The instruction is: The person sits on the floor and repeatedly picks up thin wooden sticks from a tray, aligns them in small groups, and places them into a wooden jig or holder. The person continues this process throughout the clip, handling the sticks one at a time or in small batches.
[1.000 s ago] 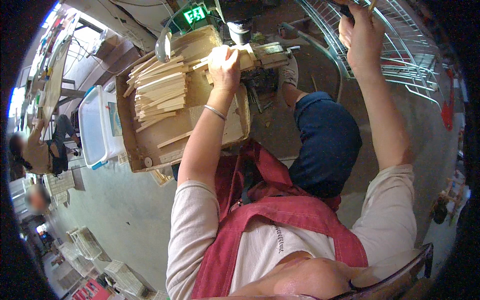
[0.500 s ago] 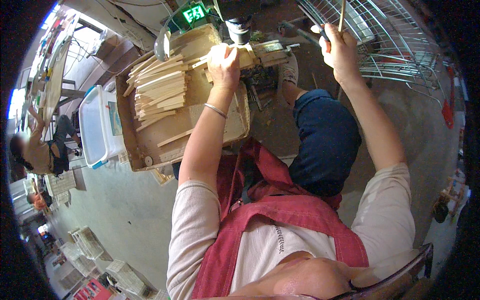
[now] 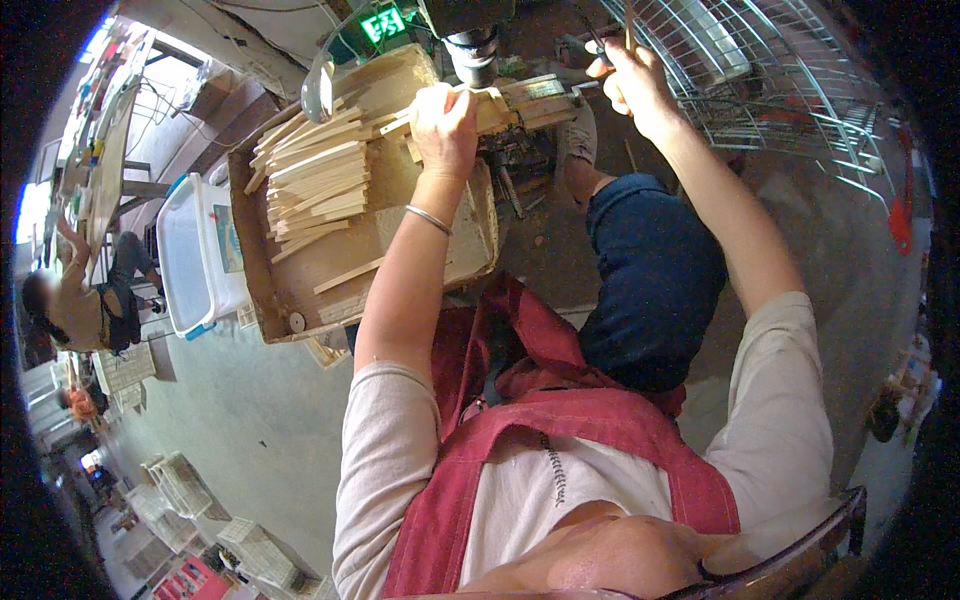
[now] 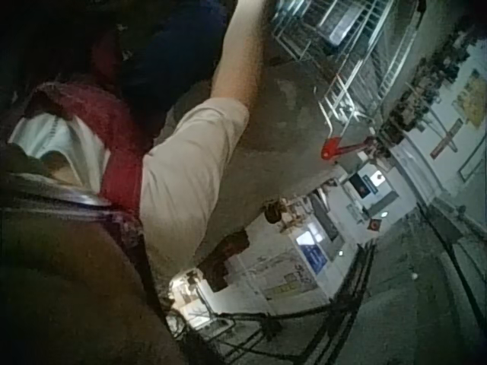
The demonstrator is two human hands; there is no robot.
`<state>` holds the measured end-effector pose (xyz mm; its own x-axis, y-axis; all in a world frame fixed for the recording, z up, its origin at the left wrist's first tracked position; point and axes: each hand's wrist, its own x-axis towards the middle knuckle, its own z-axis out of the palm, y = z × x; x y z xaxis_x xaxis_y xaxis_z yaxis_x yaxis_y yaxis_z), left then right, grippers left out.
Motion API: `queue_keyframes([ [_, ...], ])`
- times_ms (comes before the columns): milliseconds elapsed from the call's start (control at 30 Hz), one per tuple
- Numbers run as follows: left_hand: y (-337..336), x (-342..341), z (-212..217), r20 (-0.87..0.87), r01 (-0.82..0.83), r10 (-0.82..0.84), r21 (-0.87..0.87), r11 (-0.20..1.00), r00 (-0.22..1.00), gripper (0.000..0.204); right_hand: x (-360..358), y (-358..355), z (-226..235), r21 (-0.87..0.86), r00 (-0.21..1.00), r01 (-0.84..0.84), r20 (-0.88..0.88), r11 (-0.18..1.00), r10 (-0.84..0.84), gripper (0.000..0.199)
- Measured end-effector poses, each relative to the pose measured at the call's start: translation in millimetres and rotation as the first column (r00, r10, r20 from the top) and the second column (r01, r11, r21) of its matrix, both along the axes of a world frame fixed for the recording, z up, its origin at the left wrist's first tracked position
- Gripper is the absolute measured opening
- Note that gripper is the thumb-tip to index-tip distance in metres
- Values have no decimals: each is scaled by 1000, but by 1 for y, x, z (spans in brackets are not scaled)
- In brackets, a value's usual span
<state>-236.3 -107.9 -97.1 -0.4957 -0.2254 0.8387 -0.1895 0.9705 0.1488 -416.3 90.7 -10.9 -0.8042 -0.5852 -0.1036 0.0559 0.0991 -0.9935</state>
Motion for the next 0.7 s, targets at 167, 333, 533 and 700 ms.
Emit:
queue_keyframes([
  [167, 0, 1, 1, 18, -4, 4, -2, 1000, 1000, 15, -6, -25, 1, 134, 998, 54, -22, 990, -52, 34],
  [333, 0, 2, -2, 34, -1, 1, 0, 1000, 999, 11, -25, -45, -15, 199, 984, 87, -173, 976, -52, 35],
  [533, -1, 1, -1, 52, -27, 27, -4, 1000, 998, 10, -23, -42, -7, 195, 989, 62, -142, 979, -34, 37],
  [700, 0, -1, -3, 12, -5, 5, 3, 1000, 1000, 14, -2, 19, 14, 91, 991, -28, -130, 995, 40, 36],
])
